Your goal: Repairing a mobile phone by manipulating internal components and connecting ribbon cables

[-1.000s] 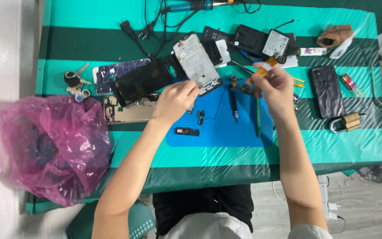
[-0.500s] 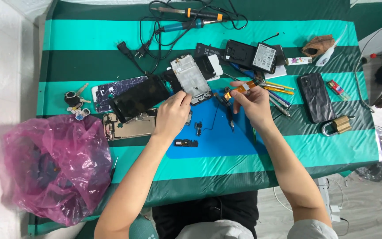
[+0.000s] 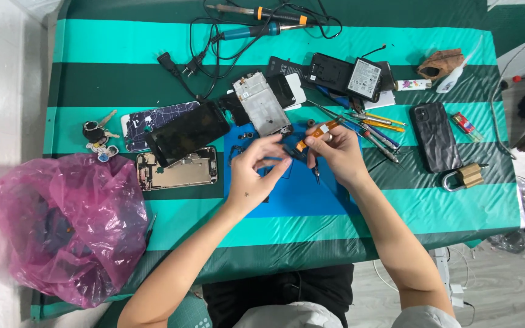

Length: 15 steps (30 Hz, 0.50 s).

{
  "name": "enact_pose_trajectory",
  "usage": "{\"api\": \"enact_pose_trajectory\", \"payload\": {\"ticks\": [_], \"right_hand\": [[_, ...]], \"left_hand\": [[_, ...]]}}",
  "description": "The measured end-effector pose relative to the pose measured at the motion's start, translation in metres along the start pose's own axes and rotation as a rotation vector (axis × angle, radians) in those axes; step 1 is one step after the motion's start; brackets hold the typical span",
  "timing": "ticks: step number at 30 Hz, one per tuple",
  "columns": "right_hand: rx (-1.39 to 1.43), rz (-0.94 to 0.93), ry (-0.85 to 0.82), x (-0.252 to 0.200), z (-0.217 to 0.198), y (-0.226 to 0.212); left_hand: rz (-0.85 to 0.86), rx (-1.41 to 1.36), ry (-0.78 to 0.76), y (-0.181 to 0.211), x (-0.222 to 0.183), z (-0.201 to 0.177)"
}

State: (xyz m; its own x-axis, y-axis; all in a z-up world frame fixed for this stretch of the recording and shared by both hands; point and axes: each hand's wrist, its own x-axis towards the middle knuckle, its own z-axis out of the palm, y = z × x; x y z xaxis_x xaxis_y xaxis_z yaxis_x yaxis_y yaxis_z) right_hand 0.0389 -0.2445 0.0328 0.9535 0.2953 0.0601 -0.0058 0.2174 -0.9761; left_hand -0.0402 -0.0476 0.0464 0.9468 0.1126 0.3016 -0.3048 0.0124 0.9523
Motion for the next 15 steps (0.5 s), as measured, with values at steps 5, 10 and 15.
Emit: {"api": "enact_pose_trajectory", "payload": {"ticks": [5, 10, 15], "right_hand": [[0.052, 0.022, -0.040, -0.002, -0.004, 0.012], [0.036, 0.070, -0.099, -0.005, 0.008, -0.013], [0.038, 0.102, -0.265, -0.007, 0.001, 0.008]], "left_hand": [[-0.144, -0.100, 0.043, -0.002, 0.000, 0.003], [-0.022, -0.043, 0.025, 0.003, 0.004, -0.002], [0.565, 0.454, 0.046, 0.010, 0.008, -0.004]]}}
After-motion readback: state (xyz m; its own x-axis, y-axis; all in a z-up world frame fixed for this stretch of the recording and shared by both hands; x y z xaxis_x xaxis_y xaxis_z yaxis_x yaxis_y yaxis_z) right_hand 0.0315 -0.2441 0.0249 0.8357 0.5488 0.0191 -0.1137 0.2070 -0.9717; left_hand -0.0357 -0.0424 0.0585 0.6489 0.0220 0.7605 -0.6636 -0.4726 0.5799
